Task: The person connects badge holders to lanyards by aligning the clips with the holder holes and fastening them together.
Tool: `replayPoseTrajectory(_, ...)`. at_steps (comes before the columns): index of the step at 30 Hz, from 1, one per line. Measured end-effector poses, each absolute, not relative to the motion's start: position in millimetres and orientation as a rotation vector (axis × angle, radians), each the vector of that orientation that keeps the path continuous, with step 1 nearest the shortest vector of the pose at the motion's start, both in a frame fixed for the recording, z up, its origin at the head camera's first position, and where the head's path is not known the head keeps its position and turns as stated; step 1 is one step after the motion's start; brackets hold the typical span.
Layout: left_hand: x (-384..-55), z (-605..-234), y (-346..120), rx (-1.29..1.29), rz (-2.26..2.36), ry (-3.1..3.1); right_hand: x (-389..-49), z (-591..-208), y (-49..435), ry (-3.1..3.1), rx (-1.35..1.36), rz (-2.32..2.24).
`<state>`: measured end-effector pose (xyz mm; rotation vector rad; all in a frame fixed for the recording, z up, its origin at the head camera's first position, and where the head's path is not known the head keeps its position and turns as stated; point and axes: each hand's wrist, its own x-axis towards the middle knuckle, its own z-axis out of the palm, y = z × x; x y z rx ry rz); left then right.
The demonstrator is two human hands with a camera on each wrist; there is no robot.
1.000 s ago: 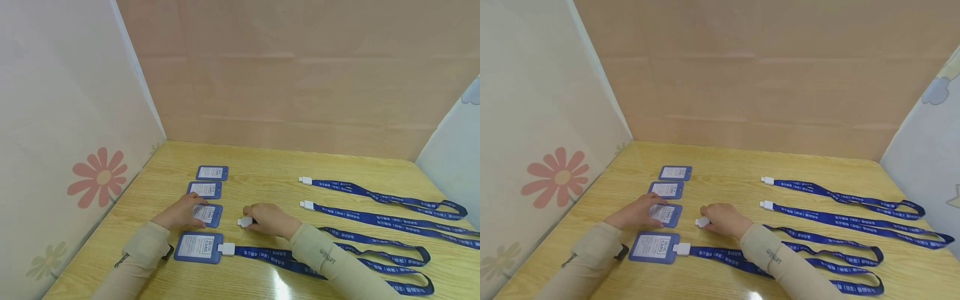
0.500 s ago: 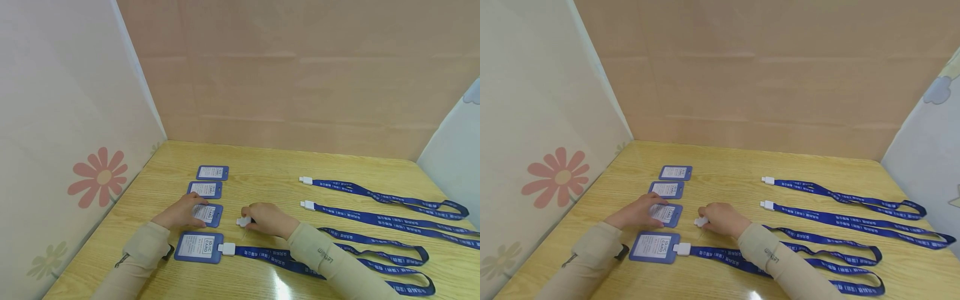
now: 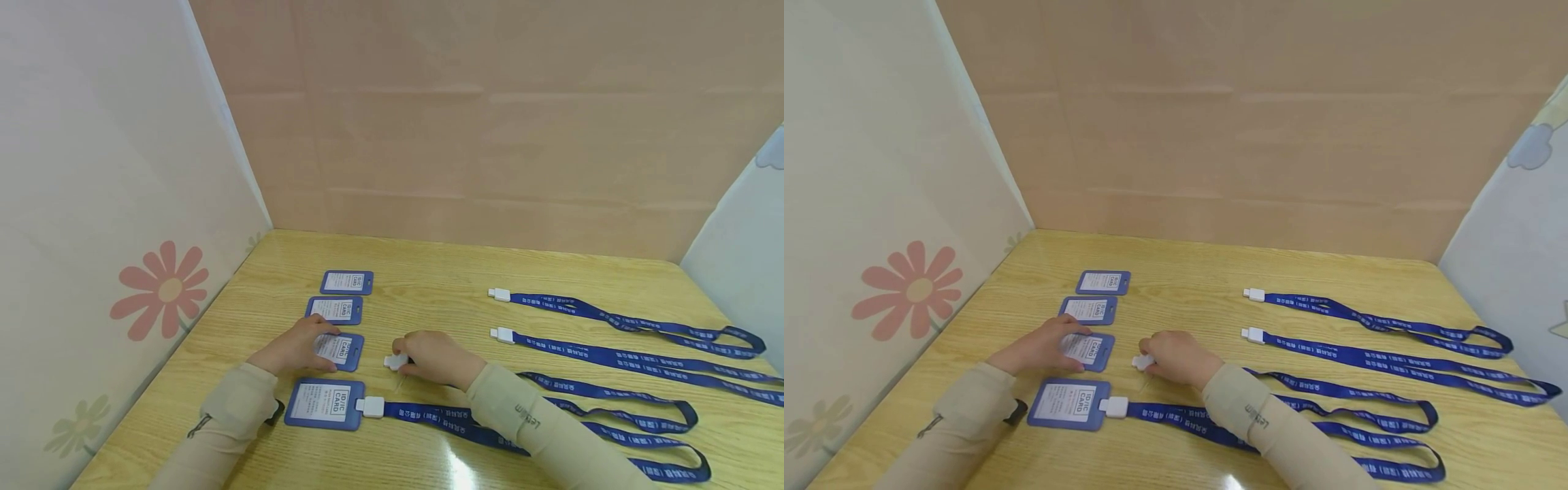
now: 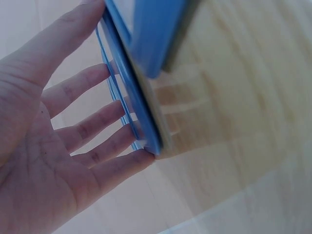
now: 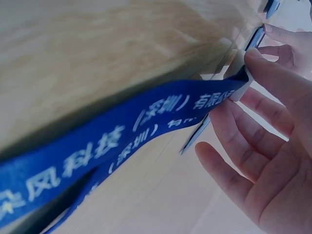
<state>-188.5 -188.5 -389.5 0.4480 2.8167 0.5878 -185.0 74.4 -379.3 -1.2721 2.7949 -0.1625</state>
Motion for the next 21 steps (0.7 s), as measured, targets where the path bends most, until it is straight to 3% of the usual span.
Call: replayPoseTrajectory(21, -186.2, -387.5, -187.5, 0.456, 0.616, 2.810, -187.1, -381.1, 66.3, 2.806, -1.262, -0.132)
